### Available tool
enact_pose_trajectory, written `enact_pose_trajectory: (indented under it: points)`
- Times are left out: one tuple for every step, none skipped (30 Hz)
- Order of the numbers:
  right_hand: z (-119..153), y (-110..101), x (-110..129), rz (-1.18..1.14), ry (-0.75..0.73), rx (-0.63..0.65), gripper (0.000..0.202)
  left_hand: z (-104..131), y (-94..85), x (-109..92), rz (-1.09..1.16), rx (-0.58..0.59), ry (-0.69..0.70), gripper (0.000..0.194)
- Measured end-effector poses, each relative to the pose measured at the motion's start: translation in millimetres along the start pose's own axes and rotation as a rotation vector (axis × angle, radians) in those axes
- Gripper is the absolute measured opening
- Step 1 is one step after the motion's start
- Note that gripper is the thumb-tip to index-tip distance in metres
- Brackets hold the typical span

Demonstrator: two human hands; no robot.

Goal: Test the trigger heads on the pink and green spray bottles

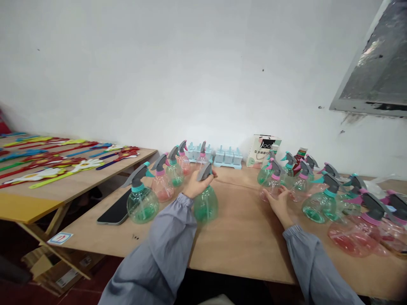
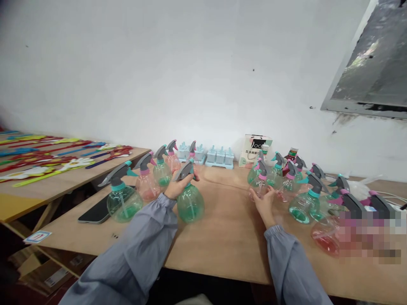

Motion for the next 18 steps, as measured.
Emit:
enact_pose_trajectory:
  points:
    - [1,1,1,-0.012,-0.001,0.007,0.107,-3,-4.8,2,-0.074,-0.002,0.013,0.02]
    - [3,3,2,-0.021,-0.004,0.014,0.106,-6,-10.6,5,-0.157,-0.014,0.017,0.02]
    - [4,4,4,-0.028,-0.011,0.02,0.106,-10,-17.1,8,-0.242,-0.036,0.014,0.019]
    - [6,5,6,-0.032,-0.019,0.022,0.105,-13,-23.8,12,-0.319,-0.064,0.005,0.017]
    - [7,5,8,-0.034,-0.025,0.025,0.105,-15,-30.0,16,-0.382,-0.094,-0.007,0.013]
    - [9,6,10,-0.035,-0.03,0.029,0.105,-17,-35.4,20,-0.426,-0.126,-0.018,0.011]
    - [10,6,12,-0.035,-0.035,0.033,0.105,-18,-40.3,24,-0.453,-0.165,-0.027,0.014]
    - [12,7,14,-0.035,-0.039,0.037,0.106,-17,-44.6,27,-0.471,-0.211,-0.032,0.016]
    - [13,7,16,-0.031,-0.045,0.043,0.106,-15,-47.8,30,-0.492,-0.259,-0.037,0.018]
    - [14,7,18,-0.022,-0.052,0.048,0.107,-13,-50.2,33,-0.523,-0.309,-0.039,0.019]
    - [15,7,21,-0.008,-0.058,0.049,0.108,-9,-51.5,36,-0.556,-0.354,-0.037,0.022]
    - [16,7,22,0.01,-0.06,0.049,0.109,-5,-51.8,39,-0.584,-0.392,-0.029,0.027]
    - [17,6,23,0.027,-0.058,0.048,0.109,-1,-51.7,41,-0.605,-0.423,-0.013,0.034]
    - [17,7,23,0.039,-0.051,0.048,0.11,2,-52.0,43,-0.622,-0.456,0.01,0.04]
    - [17,7,22,0.041,-0.04,0.048,0.11,4,-53.0,45,-0.637,-0.488,0.035,0.044]
    - [18,8,21,0.029,-0.029,0.051,0.109,6,-54.9,48,-0.654,-0.52,0.056,0.043]
    - [19,10,20,0.004,-0.018,0.059,0.109,6,-57.3,50,-0.669,-0.545,0.071,0.039]
    - [20,12,18,-0.029,-0.006,0.069,0.109,4,-59.8,54,-0.677,-0.558,0.078,0.033]
Point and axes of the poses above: each hand's wrist, its own z-axis away from the middle knuckle, its own y-axis out of the palm, x = y × z, the point moved 8 cm from there along -z, towards the middle knuckle, and after that the axes turned 1 degree about z, right-handed, at the moved point
